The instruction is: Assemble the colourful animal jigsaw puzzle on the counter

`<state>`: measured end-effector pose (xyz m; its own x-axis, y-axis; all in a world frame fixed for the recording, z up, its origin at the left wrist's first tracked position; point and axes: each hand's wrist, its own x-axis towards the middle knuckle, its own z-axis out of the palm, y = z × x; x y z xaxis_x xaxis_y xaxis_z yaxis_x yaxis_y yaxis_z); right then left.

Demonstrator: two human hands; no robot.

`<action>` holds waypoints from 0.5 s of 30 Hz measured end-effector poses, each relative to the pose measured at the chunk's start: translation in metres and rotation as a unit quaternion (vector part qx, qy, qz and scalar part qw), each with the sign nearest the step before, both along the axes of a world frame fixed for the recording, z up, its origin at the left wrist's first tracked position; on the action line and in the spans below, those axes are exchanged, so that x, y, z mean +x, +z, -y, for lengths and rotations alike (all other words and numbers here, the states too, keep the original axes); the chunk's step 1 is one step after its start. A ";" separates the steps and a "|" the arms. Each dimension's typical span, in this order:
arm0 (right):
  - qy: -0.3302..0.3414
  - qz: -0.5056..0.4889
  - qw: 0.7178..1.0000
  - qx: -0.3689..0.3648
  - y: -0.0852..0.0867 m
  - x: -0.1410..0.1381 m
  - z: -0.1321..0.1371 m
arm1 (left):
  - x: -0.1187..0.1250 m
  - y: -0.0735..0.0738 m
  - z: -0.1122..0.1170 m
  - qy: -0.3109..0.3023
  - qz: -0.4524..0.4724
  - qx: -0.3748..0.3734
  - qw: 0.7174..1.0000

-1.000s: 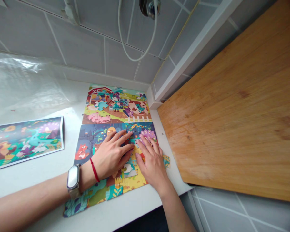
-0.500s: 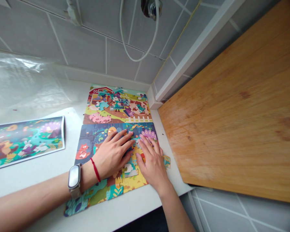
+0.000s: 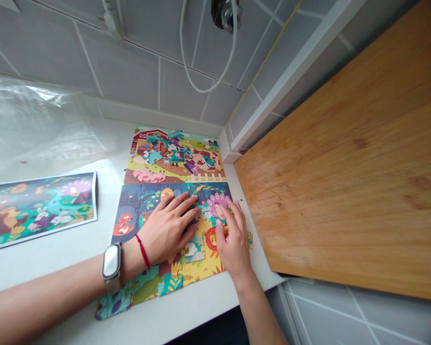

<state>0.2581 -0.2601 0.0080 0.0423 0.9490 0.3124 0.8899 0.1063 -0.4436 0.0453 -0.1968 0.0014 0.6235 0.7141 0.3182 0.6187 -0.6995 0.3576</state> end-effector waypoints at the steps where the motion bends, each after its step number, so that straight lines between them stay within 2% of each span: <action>1: -0.002 -0.001 1.000 -0.006 -0.001 0.001 0.000 | 0.000 0.000 0.000 0.000 0.000 0.000 1.000; 5: -0.007 -0.005 1.000 -0.019 -0.003 0.000 -0.002 | 0.000 -0.001 0.000 -0.001 -0.003 0.002 1.000; 15: -0.031 -0.101 0.993 0.061 0.001 0.004 -0.003 | 0.001 0.001 0.000 0.002 0.017 -0.005 1.000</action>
<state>0.2618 -0.2573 0.0094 0.1724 0.8987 0.4032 0.7910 0.1176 -0.6004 0.0461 -0.1970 0.0021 0.6097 0.7196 0.3324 0.6087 -0.6937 0.3851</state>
